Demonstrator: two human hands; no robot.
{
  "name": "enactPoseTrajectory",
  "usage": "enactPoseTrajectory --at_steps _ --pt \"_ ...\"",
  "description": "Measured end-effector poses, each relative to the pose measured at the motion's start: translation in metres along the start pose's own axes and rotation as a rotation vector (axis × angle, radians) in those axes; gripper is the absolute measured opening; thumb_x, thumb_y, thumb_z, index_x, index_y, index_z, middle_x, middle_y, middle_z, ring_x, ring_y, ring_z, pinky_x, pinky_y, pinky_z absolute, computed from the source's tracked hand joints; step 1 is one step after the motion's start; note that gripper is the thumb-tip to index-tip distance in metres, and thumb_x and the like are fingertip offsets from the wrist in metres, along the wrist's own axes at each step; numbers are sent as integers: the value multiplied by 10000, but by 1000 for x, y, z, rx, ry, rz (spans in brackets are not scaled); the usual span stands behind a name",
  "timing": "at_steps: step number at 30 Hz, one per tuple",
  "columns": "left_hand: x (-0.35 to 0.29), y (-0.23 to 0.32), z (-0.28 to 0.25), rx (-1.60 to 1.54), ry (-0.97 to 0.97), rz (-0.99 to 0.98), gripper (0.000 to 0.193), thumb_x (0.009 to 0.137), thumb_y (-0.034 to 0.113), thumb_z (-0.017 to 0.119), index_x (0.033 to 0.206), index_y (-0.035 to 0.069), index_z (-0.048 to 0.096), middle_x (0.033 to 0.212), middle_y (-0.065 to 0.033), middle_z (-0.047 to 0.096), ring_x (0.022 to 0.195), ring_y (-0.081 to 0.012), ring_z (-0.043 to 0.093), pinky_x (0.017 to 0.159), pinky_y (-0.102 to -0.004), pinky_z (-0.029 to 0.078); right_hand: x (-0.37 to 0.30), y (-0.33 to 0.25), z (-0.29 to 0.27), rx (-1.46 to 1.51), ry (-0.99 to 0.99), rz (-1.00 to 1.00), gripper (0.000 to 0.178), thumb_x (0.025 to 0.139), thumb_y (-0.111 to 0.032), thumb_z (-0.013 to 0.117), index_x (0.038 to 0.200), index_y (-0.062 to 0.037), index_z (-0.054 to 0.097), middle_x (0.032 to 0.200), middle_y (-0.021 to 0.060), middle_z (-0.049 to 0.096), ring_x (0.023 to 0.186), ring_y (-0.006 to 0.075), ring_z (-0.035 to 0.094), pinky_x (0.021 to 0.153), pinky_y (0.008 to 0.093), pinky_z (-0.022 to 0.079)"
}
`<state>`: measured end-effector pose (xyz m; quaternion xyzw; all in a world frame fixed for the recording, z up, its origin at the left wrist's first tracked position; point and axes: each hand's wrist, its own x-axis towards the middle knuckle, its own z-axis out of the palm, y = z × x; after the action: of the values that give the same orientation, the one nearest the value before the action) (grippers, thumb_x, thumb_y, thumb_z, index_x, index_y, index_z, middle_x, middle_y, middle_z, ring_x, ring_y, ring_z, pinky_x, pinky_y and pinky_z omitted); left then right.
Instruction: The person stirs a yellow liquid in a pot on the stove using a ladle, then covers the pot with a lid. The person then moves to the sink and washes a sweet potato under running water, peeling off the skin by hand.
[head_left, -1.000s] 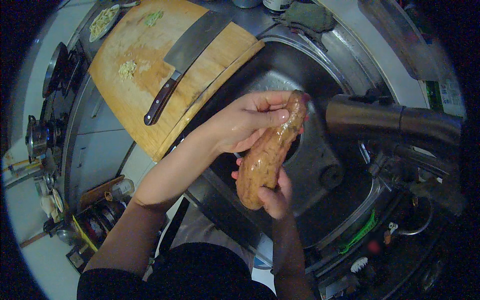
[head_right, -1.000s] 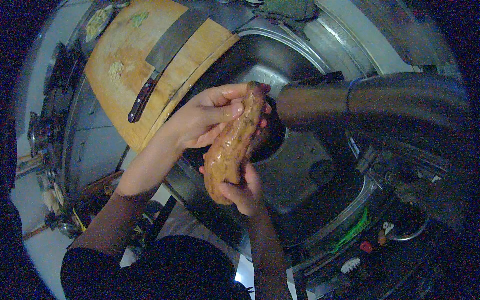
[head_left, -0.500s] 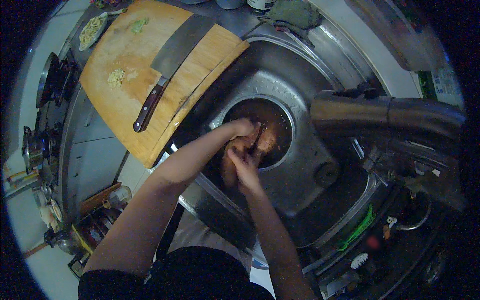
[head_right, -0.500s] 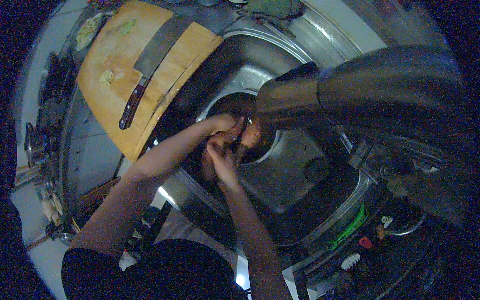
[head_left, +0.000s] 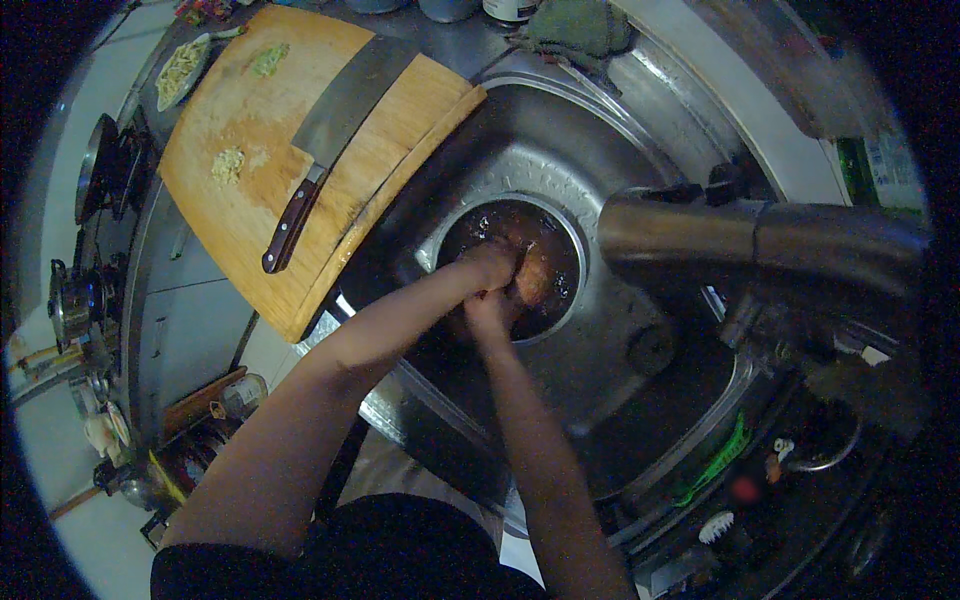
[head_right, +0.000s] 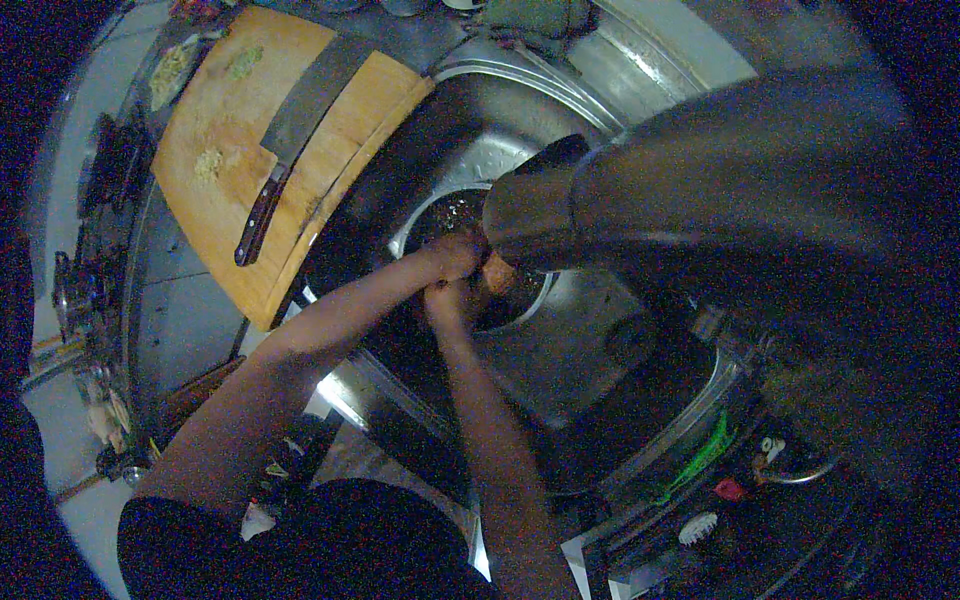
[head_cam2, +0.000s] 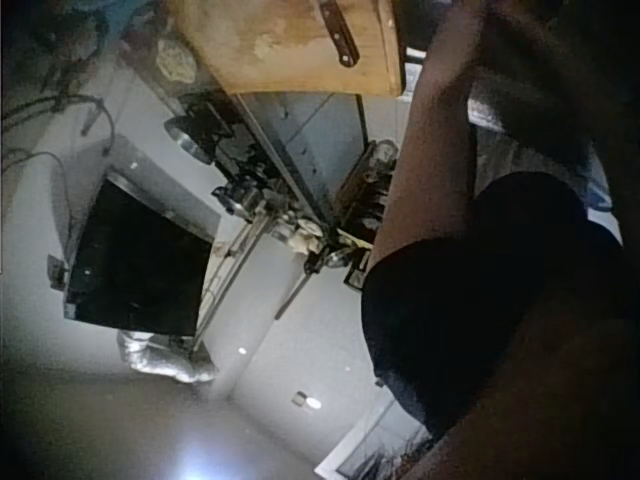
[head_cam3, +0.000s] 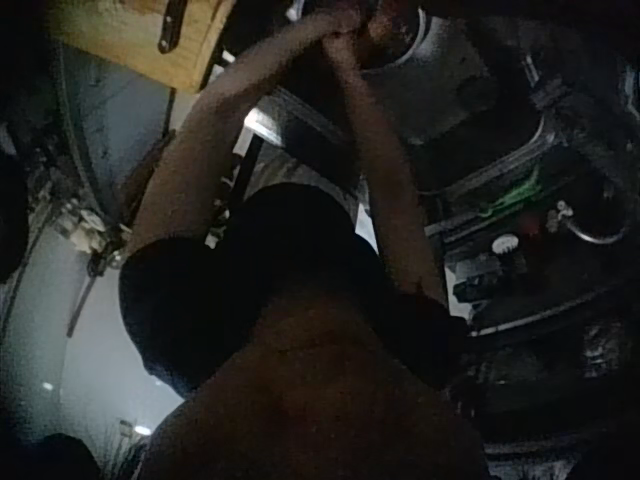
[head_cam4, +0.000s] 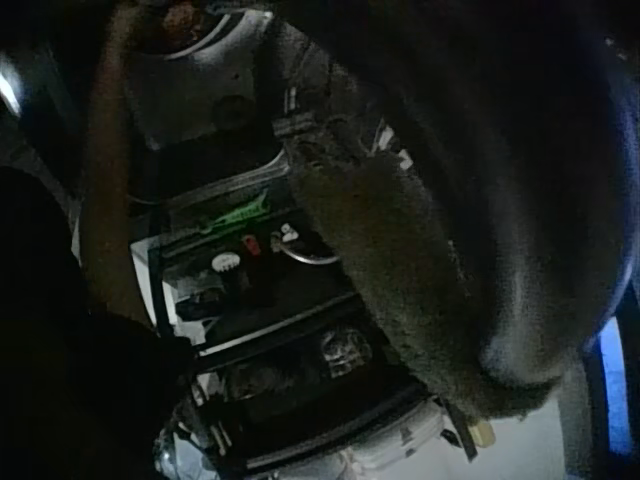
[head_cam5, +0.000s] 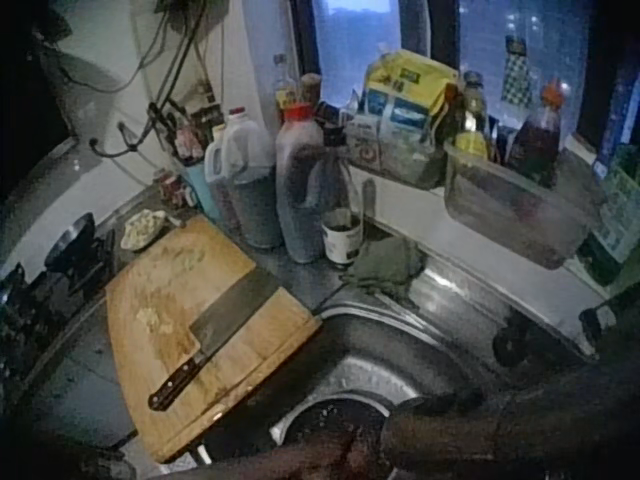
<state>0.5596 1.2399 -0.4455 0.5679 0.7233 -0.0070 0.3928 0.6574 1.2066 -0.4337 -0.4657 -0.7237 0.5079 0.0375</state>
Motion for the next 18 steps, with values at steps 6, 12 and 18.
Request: enactPoseTrajectory --at_steps 6,12,18 --pt "52 -78 25 171 97 -215 300 777 167 474 989 -3 602 987 -215 584 866 -327 597 731 -394 489 -21 -36 5 348 -6 -27 606 779 -408 541 1198 12 418 1167 235 464 1095 321 441 952 402 307" --pt "-11 12 -65 -1881 -51 -227 499 861 497 387 849 14 515 728 -129 577 641 -266 595 614 -366 512 -49 -16 -45 387 43 -28 610 762 -284 634 1205 58 391 1082 129 536 970 205 523 857 297 395" --pt "-70 4 -95 -1718 -80 -98 322 790 347 591 822 33 526 692 -80 570 603 -203 584 568 -310 496 -37 -31 -40 704 -83 -211 447 809 -167 583 1175 36 427 1064 82 538 963 165 506 859 293 392"
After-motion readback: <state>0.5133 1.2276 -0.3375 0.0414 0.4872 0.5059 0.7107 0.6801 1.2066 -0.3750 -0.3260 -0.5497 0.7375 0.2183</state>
